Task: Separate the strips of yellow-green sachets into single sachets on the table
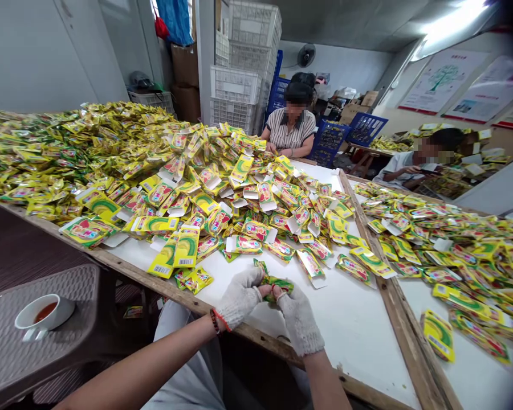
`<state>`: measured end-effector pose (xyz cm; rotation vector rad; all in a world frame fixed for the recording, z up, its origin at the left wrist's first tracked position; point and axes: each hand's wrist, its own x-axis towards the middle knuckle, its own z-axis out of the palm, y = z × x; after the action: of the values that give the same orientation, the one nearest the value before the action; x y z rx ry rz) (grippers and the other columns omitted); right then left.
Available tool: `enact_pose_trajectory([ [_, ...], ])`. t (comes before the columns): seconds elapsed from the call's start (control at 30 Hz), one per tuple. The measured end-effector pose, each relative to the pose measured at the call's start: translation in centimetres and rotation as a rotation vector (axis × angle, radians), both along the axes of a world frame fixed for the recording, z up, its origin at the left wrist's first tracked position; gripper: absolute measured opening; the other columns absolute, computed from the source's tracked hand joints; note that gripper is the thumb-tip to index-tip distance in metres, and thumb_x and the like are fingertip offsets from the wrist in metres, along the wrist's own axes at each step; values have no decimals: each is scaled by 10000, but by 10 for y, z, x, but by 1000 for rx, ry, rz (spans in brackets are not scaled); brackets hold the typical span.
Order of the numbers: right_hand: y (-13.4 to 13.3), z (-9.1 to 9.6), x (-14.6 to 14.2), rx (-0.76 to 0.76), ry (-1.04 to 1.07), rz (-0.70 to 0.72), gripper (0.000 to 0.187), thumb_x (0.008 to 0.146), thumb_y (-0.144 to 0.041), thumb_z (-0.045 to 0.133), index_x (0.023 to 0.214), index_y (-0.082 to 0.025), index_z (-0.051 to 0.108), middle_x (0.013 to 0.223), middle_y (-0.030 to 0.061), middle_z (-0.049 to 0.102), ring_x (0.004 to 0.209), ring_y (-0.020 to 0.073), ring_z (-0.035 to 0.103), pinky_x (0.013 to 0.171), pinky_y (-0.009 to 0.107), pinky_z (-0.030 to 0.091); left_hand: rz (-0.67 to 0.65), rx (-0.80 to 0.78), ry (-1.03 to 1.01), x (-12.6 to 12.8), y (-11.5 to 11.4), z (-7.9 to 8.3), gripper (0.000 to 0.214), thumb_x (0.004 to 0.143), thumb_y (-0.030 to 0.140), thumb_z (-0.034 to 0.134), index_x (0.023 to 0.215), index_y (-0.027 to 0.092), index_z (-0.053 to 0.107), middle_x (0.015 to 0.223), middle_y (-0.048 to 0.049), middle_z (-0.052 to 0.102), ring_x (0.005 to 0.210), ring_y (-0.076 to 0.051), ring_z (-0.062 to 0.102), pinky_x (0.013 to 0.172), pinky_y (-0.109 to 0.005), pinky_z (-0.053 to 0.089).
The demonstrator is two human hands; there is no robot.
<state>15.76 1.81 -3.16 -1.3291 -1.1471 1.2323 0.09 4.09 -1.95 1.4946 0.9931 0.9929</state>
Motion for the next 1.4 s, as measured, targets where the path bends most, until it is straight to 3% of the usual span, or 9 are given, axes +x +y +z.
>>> enact_pose_trajectory([
  [0.17, 6, -16, 6, -1, 32, -200, 389, 687, -469, 707, 883, -149, 602, 773, 50, 675, 581, 158, 595, 430, 245, 470, 138, 492, 857, -23, 50, 16, 293, 801, 285, 588, 1079, 193, 579, 1114, -108, 581, 1060, -261, 522, 923, -409, 392],
  [0.3, 5, -22, 9, -10, 23, -217, 415, 668, -475, 725, 877, -141, 595, 750, 49, 668, 560, 152, 586, 419, 241, 459, 144, 466, 1270, -39, 79, 28, 400, 723, 362, 657, 1054, 152, 580, 964, -152, 638, 939, -324, 580, 854, -465, 391],
  [0.4, 4, -20, 11, -11, 40, -331, 420, 707, -489, 690, 922, -141, 592, 773, 50, 675, 552, 145, 599, 436, 234, 454, 41, 479, 1231, -44, 75, 32, 301, 832, 445, 499, 977, 200, 594, 827, -88, 653, 791, -266, 610, 745, -380, 420],
  [0.5, 3, -17, 16, -29, 88, -450, 414, 751, -513, 631, 964, -161, 578, 780, 25, 677, 504, 123, 589, 435, 224, 440, -156, 637, 1183, -44, 67, 34, 268, 821, 300, 494, 1072, 243, 570, 982, -80, 638, 875, -250, 598, 756, -351, 413],
  [0.67, 2, -15, 20, -46, 169, -511, 436, 726, -510, 655, 993, -179, 562, 792, 14, 686, 524, 136, 622, 446, 224, 447, -449, 898, 1155, -31, 58, 32, 750, 585, 194, 666, 1297, 256, 435, 1349, -141, 444, 1219, -349, 404, 978, -491, 293],
  [0.87, 0, -15, 19, 5, 223, -530, 391, 720, -475, 680, 962, -190, 568, 779, 5, 689, 562, 154, 655, 470, 235, 469, -283, 772, 1127, -18, 32, 19, 581, 692, 371, 630, 1219, 173, 486, 1128, -140, 557, 1033, -315, 509, 945, -499, 316],
  [1.1, -3, -11, 13, 4, 157, -470, 384, 709, -498, 678, 918, -191, 580, 741, -15, 670, 508, 138, 624, 434, 234, 438, -294, 729, 1212, -28, 30, 12, 480, 656, 436, 679, 1044, 188, 544, 1019, -112, 563, 896, -300, 538, 752, -410, 415],
  [1.3, -15, -7, 14, 5, -63, -449, 334, 755, -484, 631, 891, -183, 584, 716, 4, 660, 473, 122, 570, 433, 237, 437, -168, 463, 863, -29, 20, 6, 469, 687, 386, 622, 1068, 171, 454, 978, -79, 568, 833, -223, 568, 711, -315, 447],
  [1.4, -20, -4, 24, -5, -227, -324, 305, 753, -485, 616, 811, -186, 593, 675, 10, 651, 467, 132, 541, 443, 255, 440, -188, 472, 765, -29, 13, 3, 448, 706, 349, 598, 1097, 179, 458, 1016, -79, 559, 899, -225, 560, 769, -314, 451],
])
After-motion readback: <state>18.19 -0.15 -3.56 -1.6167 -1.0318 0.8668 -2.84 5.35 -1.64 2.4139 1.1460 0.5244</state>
